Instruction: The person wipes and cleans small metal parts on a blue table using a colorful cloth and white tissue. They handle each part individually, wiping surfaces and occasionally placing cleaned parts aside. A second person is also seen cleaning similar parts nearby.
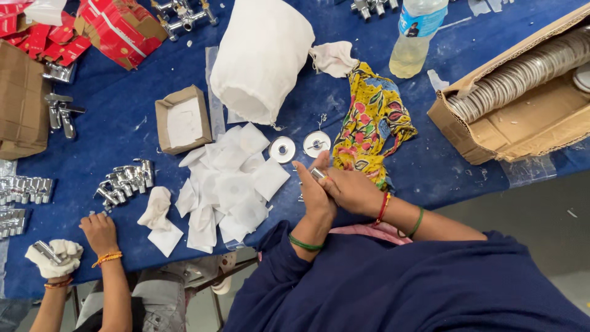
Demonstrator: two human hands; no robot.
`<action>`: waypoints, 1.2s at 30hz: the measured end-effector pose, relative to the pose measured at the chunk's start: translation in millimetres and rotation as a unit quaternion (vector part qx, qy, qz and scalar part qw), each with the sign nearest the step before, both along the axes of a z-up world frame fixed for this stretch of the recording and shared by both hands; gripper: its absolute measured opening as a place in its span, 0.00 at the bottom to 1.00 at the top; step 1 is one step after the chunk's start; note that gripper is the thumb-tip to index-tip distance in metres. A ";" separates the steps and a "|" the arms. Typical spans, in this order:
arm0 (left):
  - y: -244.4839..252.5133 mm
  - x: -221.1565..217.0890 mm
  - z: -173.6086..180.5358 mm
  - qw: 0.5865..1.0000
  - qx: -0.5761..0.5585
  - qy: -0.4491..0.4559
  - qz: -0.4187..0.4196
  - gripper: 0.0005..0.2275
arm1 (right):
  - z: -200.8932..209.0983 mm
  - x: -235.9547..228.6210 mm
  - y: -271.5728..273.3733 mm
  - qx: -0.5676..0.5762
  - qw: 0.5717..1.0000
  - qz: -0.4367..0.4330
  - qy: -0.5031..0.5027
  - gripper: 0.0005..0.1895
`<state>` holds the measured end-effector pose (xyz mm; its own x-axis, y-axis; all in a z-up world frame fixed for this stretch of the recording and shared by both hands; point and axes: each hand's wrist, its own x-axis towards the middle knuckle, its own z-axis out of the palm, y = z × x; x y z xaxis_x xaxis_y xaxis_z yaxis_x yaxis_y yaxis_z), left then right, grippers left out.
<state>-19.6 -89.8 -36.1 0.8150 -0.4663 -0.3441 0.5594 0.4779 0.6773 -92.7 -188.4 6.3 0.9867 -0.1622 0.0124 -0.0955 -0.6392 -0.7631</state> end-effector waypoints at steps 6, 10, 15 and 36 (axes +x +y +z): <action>4.6 -6.9 15.7 0.993 -0.030 -0.097 -0.054 0.41 | -21.3 15.3 -12.9 0.385 0.908 -0.078 0.148 0.28; 0.2 7.2 26.5 0.998 -0.033 -0.049 0.002 0.39 | -14.8 4.9 -14.0 0.290 0.915 -0.212 -0.182 0.26; -0.4 -1.7 28.3 0.994 0.001 -0.109 -0.003 0.34 | 12.6 -0.1 9.0 0.101 0.942 -0.078 -0.309 0.16; 15.6 6.6 24.7 0.996 -0.052 -0.011 0.069 0.41 | -6.0 -7.1 16.0 0.085 0.991 -0.066 -0.076 0.13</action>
